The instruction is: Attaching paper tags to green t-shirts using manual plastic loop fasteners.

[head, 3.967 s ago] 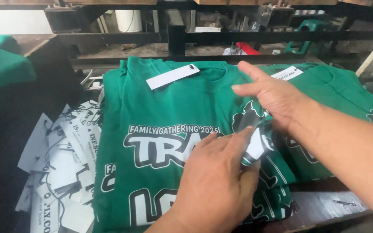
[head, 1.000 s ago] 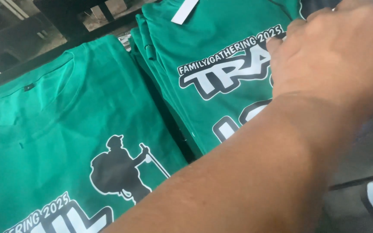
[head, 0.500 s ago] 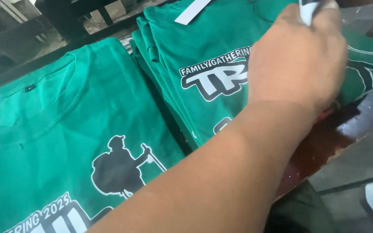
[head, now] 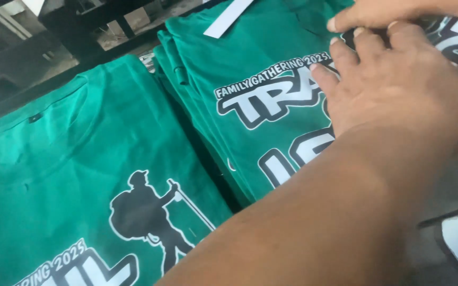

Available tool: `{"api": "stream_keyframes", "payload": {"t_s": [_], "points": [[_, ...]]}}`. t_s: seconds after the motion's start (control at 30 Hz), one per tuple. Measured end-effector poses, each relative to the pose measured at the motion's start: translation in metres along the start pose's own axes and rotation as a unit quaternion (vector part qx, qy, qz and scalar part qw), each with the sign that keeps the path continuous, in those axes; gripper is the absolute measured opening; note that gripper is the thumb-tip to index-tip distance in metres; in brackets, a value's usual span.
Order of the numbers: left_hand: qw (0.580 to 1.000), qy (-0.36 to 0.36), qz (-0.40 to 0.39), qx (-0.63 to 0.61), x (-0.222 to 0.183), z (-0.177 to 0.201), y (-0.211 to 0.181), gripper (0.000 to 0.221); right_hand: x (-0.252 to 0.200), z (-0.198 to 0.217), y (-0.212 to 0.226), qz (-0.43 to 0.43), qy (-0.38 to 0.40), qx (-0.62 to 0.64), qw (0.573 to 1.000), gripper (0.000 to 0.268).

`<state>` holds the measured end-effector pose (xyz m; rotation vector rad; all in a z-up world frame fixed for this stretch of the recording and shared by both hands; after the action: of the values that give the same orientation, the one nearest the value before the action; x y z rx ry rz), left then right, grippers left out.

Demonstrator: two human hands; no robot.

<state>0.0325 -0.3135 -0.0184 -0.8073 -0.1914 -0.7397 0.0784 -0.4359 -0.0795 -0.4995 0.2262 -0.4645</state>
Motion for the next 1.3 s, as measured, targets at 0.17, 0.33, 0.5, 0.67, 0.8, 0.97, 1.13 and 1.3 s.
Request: {"api": "stream_keyframes", "payload": {"t_s": [0.17,0.33,0.5,0.67,0.8,0.97,1.13,1.3], "points": [[0.983,-0.1,0.134,0.072,-0.002,0.064,0.061,0.084,0.033,0.058,-0.071,0.073,0.018,0.568,0.82,0.049],[0.926,0.025,0.376,-0.007,-0.009,0.126,0.093,0.058,0.048,0.071,-0.072,-0.019,-0.018,0.203,0.979,0.097],[0.906,0.053,0.407,-0.104,-0.016,0.13,0.089,0.018,0.003,0.086,-0.046,-0.049,0.019,0.28,0.958,0.084],[0.915,0.027,0.386,-0.119,-0.036,0.134,0.084,0.031,-0.015,0.083,-0.025,-0.077,0.011,0.272,0.959,0.07],[0.97,-0.074,0.226,0.057,-0.03,0.158,0.115,0.039,-0.001,0.084,-0.03,0.002,-0.265,0.265,0.927,0.081],[0.935,-0.08,0.2,0.282,-0.054,0.223,0.179,0.058,-0.005,0.114,0.012,0.126,-0.43,0.333,0.829,0.057],[0.935,-0.008,0.176,0.307,-0.114,0.246,0.238,0.08,-0.018,0.106,0.07,0.095,-0.175,0.3,0.933,0.068],[0.934,-0.091,0.168,0.302,-0.131,0.244,0.232,0.071,-0.015,0.098,0.06,0.074,-0.365,0.307,0.876,0.074]]}}
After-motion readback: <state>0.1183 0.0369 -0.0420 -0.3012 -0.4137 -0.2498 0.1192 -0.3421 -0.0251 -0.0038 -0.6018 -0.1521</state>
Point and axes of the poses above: each hand's wrist, its own x-axis towards the middle knuckle, its own z-axis out of the back of the hand, y = z × x, the point moved 2 cm from there along x, towards the middle knuckle, and after that the axes turned 3 degrees about -z, right-handed, at the moved point
